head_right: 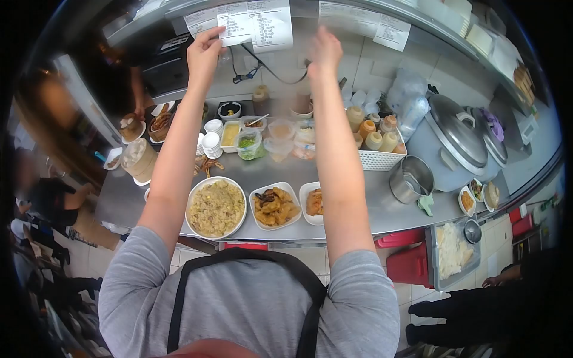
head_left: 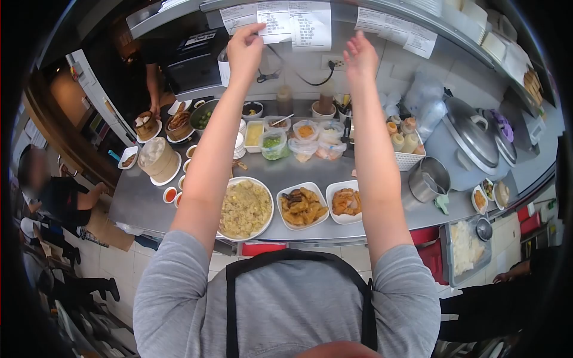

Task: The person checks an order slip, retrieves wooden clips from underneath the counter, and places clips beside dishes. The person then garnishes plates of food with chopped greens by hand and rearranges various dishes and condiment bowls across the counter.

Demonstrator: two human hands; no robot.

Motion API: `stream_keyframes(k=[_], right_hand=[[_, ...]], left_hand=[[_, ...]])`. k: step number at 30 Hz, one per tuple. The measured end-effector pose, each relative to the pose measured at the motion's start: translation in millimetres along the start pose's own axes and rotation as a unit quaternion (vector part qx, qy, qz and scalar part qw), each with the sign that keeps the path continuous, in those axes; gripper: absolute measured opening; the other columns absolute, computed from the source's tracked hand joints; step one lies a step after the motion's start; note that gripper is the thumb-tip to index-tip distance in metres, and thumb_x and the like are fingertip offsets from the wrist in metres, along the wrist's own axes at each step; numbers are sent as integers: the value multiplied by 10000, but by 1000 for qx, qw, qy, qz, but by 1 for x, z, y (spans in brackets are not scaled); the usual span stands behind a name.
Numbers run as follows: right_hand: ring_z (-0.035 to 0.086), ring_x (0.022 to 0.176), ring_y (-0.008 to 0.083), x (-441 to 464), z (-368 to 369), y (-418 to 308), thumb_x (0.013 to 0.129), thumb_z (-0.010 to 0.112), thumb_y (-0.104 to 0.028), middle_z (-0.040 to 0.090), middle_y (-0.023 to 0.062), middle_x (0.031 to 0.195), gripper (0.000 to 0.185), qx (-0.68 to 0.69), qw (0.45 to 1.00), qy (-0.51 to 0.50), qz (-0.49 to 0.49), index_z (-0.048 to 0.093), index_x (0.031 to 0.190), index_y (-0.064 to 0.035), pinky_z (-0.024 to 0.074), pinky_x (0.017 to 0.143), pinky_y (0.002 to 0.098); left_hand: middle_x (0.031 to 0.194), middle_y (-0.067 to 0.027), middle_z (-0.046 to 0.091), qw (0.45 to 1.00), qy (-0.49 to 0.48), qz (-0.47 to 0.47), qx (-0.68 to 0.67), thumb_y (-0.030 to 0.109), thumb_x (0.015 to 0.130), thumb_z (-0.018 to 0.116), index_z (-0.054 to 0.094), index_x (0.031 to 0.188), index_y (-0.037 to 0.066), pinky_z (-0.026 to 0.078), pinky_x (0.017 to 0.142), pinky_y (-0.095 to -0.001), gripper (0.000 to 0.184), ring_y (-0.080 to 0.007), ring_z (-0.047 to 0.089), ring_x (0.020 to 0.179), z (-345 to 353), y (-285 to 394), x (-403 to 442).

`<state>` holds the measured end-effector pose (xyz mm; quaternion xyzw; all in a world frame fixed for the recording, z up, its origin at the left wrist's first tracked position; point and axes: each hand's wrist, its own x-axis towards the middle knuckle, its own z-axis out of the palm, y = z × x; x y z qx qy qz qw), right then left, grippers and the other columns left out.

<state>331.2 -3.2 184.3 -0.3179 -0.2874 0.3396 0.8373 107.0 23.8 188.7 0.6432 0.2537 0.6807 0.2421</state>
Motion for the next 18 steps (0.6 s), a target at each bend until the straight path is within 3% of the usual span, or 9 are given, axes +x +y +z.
stream_keyframes(k=[2,3,5,7,11,13,18], right_hand=[[481,887,121,18,-11,-6,712,647,-244,550,2,894,370,168,984,-25,57,503,1021,-99,282,871,435],[481,887,121,23,-14,-2,712,647,-244,550,2,894,370,169,984,-25,56,503,1021,-99,282,871,435],[454,865,112,29,-23,3,714,644,-245,520,-30,802,234,145,984,-93,48,528,881,-129,231,886,454],[457,807,101,6,-20,10,703,653,-222,505,-42,755,153,114,983,-70,124,525,759,-160,263,843,452],[465,788,112,-36,-8,33,696,658,-211,507,-35,743,237,95,981,-84,149,483,850,-169,265,815,446],[463,815,115,-38,4,36,701,653,-218,510,-31,765,252,68,983,-64,158,473,872,-176,259,819,451],[442,869,108,-9,30,13,709,646,-245,517,-31,839,197,121,981,-85,128,509,828,-168,255,834,438]], left_hand=[[962,-75,564,997,22,53,49,29,674,527,630,909,91,439,716,-266,263,-153,563,770,-11,-4,-10],[993,-74,555,989,43,107,95,48,686,546,637,896,103,440,732,-269,235,-156,568,794,-17,-6,-14],[1044,-71,531,990,37,89,106,72,699,567,637,904,115,437,740,-275,220,-161,547,855,-33,-11,-21],[1070,-74,510,983,24,96,157,77,713,566,633,906,114,442,736,-278,208,-170,526,917,-49,-2,-34],[1113,-83,464,980,6,87,179,73,739,552,620,905,87,457,726,-276,180,-185,506,965,-67,18,-60],[1105,-92,466,983,-49,62,163,52,746,537,613,902,64,457,730,-277,174,-183,500,973,-75,23,-70],[1115,-107,474,976,-125,43,174,43,743,534,602,900,39,438,727,-255,171,-170,507,948,-106,24,-100]])
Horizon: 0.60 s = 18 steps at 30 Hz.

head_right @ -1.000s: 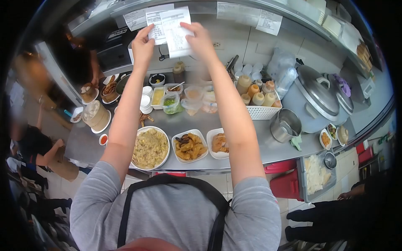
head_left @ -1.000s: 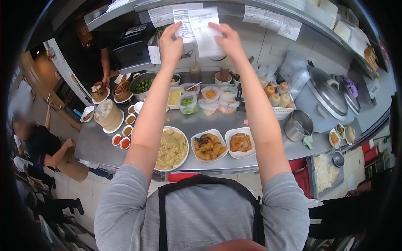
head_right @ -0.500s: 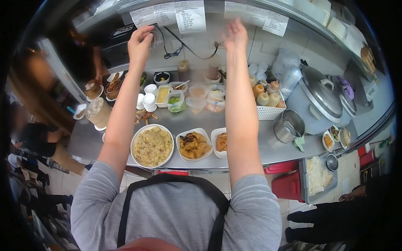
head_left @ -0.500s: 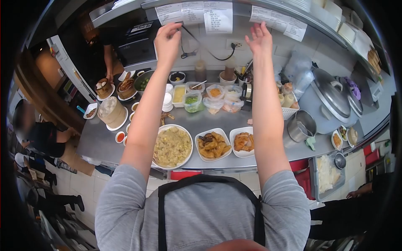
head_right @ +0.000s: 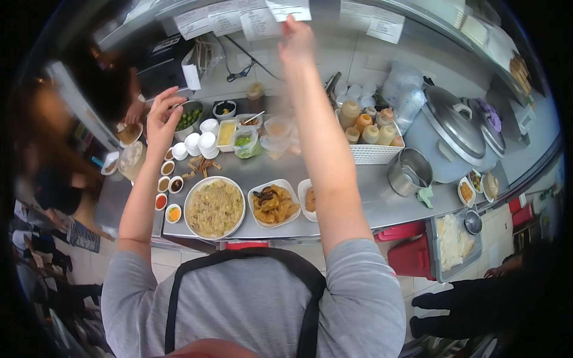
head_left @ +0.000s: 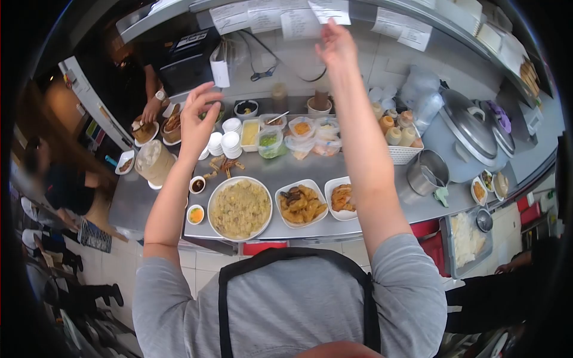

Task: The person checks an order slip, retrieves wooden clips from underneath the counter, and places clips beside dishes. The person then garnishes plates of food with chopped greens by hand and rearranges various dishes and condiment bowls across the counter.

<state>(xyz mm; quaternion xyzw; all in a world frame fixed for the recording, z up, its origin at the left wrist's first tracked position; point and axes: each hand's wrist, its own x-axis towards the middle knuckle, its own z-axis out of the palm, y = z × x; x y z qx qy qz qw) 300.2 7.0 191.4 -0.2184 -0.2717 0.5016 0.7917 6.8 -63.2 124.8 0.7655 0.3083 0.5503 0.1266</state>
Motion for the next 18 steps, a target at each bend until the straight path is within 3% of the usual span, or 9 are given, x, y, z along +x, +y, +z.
stream_keyframes(k=[3,4,6,7,9,11,13,15,18], right_hand=[[439,896,119,4,-12,-8,693,654,-320,513,-36,864,252,-51,998,-25,-22,521,838,-163,258,856,420],[428,935,141,12,-22,-14,698,646,-332,489,-23,938,304,-20,998,-45,-34,504,902,-156,224,894,456],[324,1129,199,9,-27,-40,745,582,-330,417,55,1173,398,50,997,16,-53,480,1040,-83,79,962,507],[324,1129,199,13,-36,-49,745,582,-330,417,55,1173,398,49,997,17,-53,480,1040,-83,79,962,507],[342,1118,182,22,-56,-62,744,588,-300,408,48,1171,364,81,991,-1,-111,477,1024,-95,54,966,508],[379,1068,160,23,-71,-56,742,592,-281,454,14,1110,309,19,992,32,-118,492,983,-115,87,952,500],[477,839,72,0,-68,-37,746,602,-215,549,-66,861,212,14,999,-24,-40,520,936,-169,159,923,479],[478,827,70,-14,-59,-22,732,614,-201,549,-90,776,169,12,1000,-19,0,544,885,-185,176,916,460],[472,851,70,-9,-43,-19,730,620,-223,549,-81,794,193,18,1000,2,18,543,904,-190,182,911,466]], left_hand=[[1096,-102,488,998,-18,-53,-15,45,748,533,599,904,36,434,724,-249,170,-164,505,945,-17,-2,-38],[1093,-93,492,995,-27,-97,-20,44,753,527,596,904,26,429,718,-242,167,-157,501,948,-22,-6,-53],[1037,-74,525,992,-16,-122,-8,67,772,529,594,904,27,425,700,-228,152,-134,512,911,-28,-26,-89],[1014,-66,538,990,-13,-140,-25,79,779,534,594,903,25,423,696,-226,148,-125,517,894,-31,-37,-107],[966,-49,562,950,24,-296,-96,97,789,542,590,904,17,420,690,-222,147,-112,526,857,-34,-41,-139],[948,-48,570,927,49,-354,-116,95,794,543,581,909,1,421,688,-223,154,-103,531,834,-36,-51,-163],[941,-44,579,927,51,-354,-109,112,800,537,584,910,12,426,690,-229,157,-106,541,828,-34,-52,-179],[934,-40,588,928,54,-354,-101,129,805,531,587,911,23,430,692,-236,160,-109,552,821,-29,-51,-181],[957,-66,575,924,54,-352,-143,99,804,539,572,922,3,437,691,-229,156,-121,550,816,-22,-45,-172]])
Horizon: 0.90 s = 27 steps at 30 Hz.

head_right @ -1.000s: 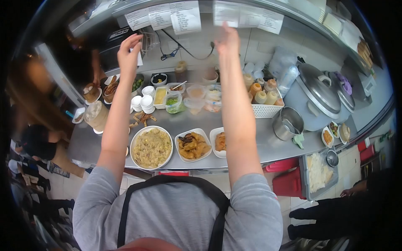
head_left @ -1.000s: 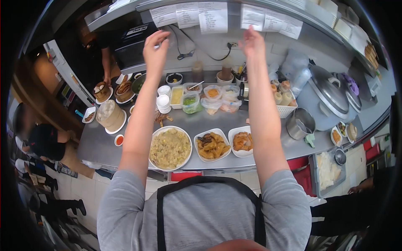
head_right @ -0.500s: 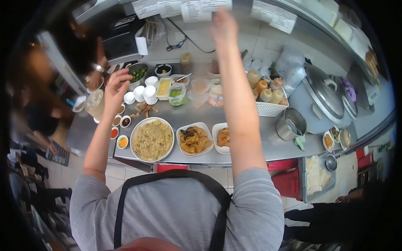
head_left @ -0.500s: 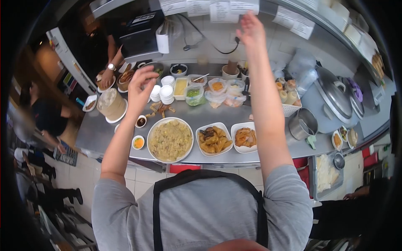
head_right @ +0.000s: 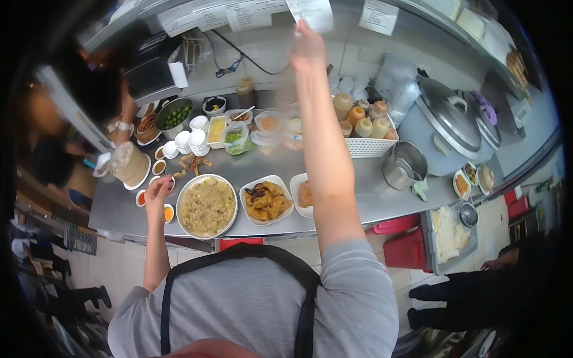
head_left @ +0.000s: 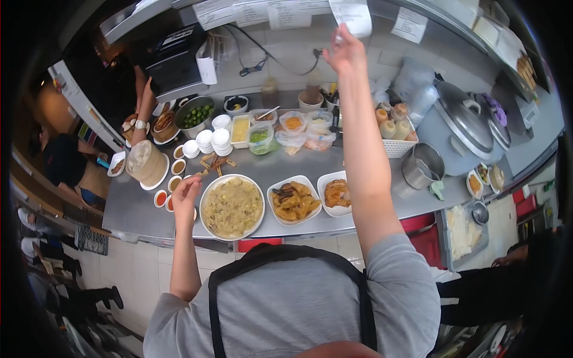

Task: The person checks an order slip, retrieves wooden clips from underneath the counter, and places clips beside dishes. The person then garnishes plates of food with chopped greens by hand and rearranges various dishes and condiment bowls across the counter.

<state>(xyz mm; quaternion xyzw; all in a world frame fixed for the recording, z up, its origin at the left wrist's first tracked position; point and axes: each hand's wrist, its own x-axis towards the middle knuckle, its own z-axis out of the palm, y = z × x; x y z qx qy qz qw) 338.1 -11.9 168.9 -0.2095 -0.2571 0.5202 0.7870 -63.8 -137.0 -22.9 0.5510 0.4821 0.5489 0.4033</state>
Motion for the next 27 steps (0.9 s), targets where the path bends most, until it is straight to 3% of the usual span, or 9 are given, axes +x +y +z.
stream_keyframes(k=[3,5,6,8,12,16,21,23,27], right_hand=[[462,881,68,36,-6,-14,729,626,-264,551,-76,808,234,-19,998,-48,-44,533,929,-185,190,902,477],[546,671,152,83,-44,-11,738,570,-136,609,33,704,103,7,989,-120,89,630,815,-104,398,647,264],[521,713,138,44,-9,-25,747,596,-267,582,4,700,101,31,996,-37,-78,574,754,-168,366,696,342],[453,891,58,42,-29,-58,728,628,-298,552,-75,825,267,43,996,4,-80,524,943,-179,209,881,473],[458,884,75,40,-66,-95,737,617,-265,552,-63,826,253,-17,975,114,-188,533,957,-175,212,854,453],[431,977,140,7,-73,-60,751,589,-221,524,16,974,241,-12,988,76,-131,516,968,-143,210,874,492],[492,825,139,12,-56,-31,755,577,-184,547,8,781,109,29,997,63,-32,546,852,-145,304,805,395],[536,731,118,74,-83,-53,755,589,-193,576,-41,679,30,4,999,-31,-19,567,738,-180,264,794,531],[524,786,143,82,-65,-72,714,637,-338,591,10,847,377,3,999,42,-14,545,1016,-130,321,789,456]], left_hand=[[962,-68,575,1000,-11,2,5,114,810,540,569,923,2,445,700,-234,162,-127,555,817,9,13,1],[956,-67,577,1000,-18,8,5,126,814,540,567,926,2,451,700,-239,169,-129,558,814,10,13,-2],[948,-65,580,1000,-16,12,1,125,816,536,568,926,3,451,699,-238,167,-127,558,808,10,12,-4],[941,-64,582,1000,-11,19,-5,124,818,532,569,925,4,450,697,-238,165,-125,558,801,8,12,-7],[902,-58,593,1000,9,-4,9,129,825,514,576,915,10,442,679,-223,162,-104,553,764,-9,8,-14],[920,-59,587,1000,16,-27,2,118,821,522,578,902,5,449,711,-233,150,-114,553,787,-11,9,-13],[891,-62,579,1000,5,-7,-3,103,810,536,572,919,-15,438,748,-221,165,-114,543,812,3,10,-7],[861,-56,580,999,15,29,-5,108,811,535,570,927,-17,439,727,-219,174,-109,545,804,2,9,-5],[841,-40,597,998,57,6,21,131,812,531,572,946,4,438,664,-219,189,-105,559,752,-20,11,-9]])
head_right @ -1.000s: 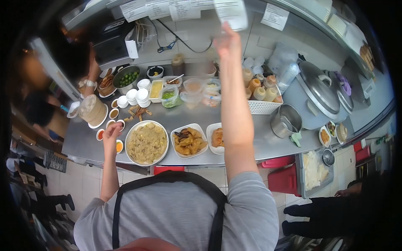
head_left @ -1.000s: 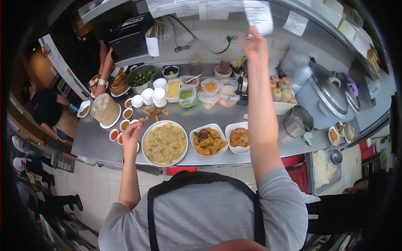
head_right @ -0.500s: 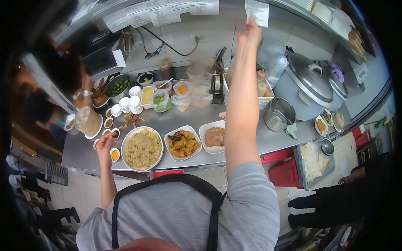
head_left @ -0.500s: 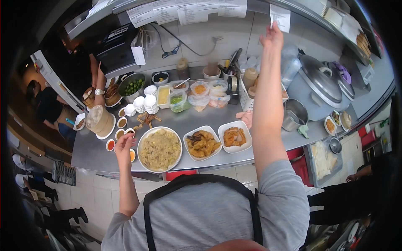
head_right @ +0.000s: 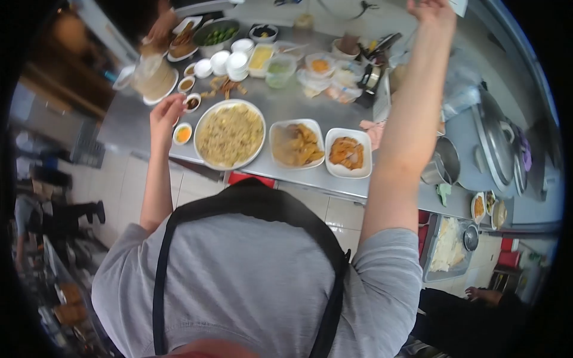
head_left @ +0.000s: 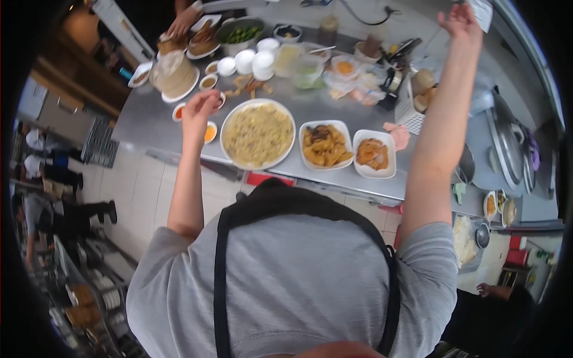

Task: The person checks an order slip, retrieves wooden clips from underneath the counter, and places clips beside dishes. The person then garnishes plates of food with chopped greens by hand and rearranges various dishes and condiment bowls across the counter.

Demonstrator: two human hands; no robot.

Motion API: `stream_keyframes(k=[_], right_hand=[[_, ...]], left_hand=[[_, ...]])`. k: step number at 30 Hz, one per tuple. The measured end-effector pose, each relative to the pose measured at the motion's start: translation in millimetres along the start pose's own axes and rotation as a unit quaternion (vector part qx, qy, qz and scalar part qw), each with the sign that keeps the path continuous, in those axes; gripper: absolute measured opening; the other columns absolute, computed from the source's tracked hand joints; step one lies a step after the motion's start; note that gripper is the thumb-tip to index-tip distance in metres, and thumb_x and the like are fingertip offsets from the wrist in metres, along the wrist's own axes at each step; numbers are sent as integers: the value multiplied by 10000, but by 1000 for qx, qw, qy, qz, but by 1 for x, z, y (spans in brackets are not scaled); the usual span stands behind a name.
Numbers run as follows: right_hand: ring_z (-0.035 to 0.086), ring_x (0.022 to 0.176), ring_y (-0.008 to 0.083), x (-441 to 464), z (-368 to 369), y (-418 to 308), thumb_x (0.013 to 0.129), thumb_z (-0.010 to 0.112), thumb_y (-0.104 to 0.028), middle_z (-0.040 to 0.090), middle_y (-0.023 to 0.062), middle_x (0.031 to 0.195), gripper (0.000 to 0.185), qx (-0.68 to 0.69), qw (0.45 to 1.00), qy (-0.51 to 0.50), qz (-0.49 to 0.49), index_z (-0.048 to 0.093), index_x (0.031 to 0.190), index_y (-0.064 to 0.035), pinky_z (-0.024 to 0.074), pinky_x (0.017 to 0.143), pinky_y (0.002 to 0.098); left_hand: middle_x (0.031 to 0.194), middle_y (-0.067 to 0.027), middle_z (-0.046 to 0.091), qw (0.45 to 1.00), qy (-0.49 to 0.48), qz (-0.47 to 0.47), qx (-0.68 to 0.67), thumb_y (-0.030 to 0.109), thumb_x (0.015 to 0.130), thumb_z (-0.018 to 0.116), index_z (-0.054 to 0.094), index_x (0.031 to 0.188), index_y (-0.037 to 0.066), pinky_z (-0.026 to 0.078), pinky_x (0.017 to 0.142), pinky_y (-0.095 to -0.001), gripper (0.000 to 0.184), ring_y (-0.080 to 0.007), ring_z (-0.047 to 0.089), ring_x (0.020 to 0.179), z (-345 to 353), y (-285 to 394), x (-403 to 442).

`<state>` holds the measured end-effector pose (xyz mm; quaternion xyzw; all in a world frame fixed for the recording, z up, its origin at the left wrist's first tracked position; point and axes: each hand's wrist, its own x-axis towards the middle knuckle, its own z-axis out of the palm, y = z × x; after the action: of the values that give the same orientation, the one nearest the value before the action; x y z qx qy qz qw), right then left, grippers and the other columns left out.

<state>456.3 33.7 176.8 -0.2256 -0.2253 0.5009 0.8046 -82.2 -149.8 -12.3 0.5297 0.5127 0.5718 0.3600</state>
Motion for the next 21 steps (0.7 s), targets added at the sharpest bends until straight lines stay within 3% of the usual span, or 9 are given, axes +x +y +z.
stream_keyframes(k=[4,6,8,10,12,14,15,17,21], right_hand=[[535,789,157,-99,23,40,756,592,-195,587,59,830,107,-45,994,59,-75,571,781,-93,343,785,508],[501,767,134,-110,-21,63,775,555,-184,539,-1,723,68,-150,985,-43,-76,553,806,-123,346,751,302],[504,690,144,-108,-88,88,791,533,-188,551,-12,707,112,-241,946,-199,-88,559,713,-112,380,692,269],[519,620,148,-117,-148,116,796,513,-221,576,8,678,205,-428,886,-147,-97,561,648,-88,413,610,271],[559,606,188,-145,-168,127,793,499,-264,607,66,698,251,-761,640,-79,-62,576,678,-54,436,575,328],[579,580,192,-158,-214,139,783,500,-264,606,83,641,263,-873,469,-137,-1,601,684,-42,452,561,294],[579,580,192,-160,-238,145,783,500,-264,606,83,641,263,-874,469,-131,0,601,684,-42,452,561,294],[596,607,256,-158,-288,156,753,523,-277,615,101,669,248,-938,336,-65,54,624,742,-51,464,595,334],[601,674,270,-137,-348,158,711,559,-243,611,129,700,211,-878,471,-60,57,636,777,-58,466,645,356]], left_hand=[[854,-51,598,998,22,-40,40,149,807,539,572,968,18,439,646,-215,210,-108,563,732,-41,-26,-5],[851,-60,598,985,-11,-156,74,181,808,537,573,968,13,443,633,-217,235,-104,562,733,-60,-44,-11],[844,-75,597,971,-64,-207,104,229,806,538,562,985,-3,456,598,-220,294,-112,568,685,-75,-69,-18],[825,-96,595,905,-170,-336,197,271,807,539,532,1029,-20,480,580,-233,366,-137,581,640,-72,-79,-34],[824,-109,592,897,-189,-367,156,282,807,541,506,1061,-21,489,583,-239,397,-152,589,637,-62,-95,-49],[842,-136,585,890,-180,-409,94,294,811,539,426,1148,-17,506,610,-257,472,-185,608,677,-50,-107,-63],[853,-137,584,890,-183,-414,59,287,814,536,424,1144,-13,507,612,-260,460,-189,608,686,-45,-110,-66],[865,-138,582,887,-187,-421,24,280,816,534,421,1141,-9,508,614,-264,448,-193,609,696,-39,-119,-70],[868,-142,582,904,-132,-404,-54,279,825,521,462,1058,-18,512,627,-272,382,-203,609,707,-30,-135,-76]])
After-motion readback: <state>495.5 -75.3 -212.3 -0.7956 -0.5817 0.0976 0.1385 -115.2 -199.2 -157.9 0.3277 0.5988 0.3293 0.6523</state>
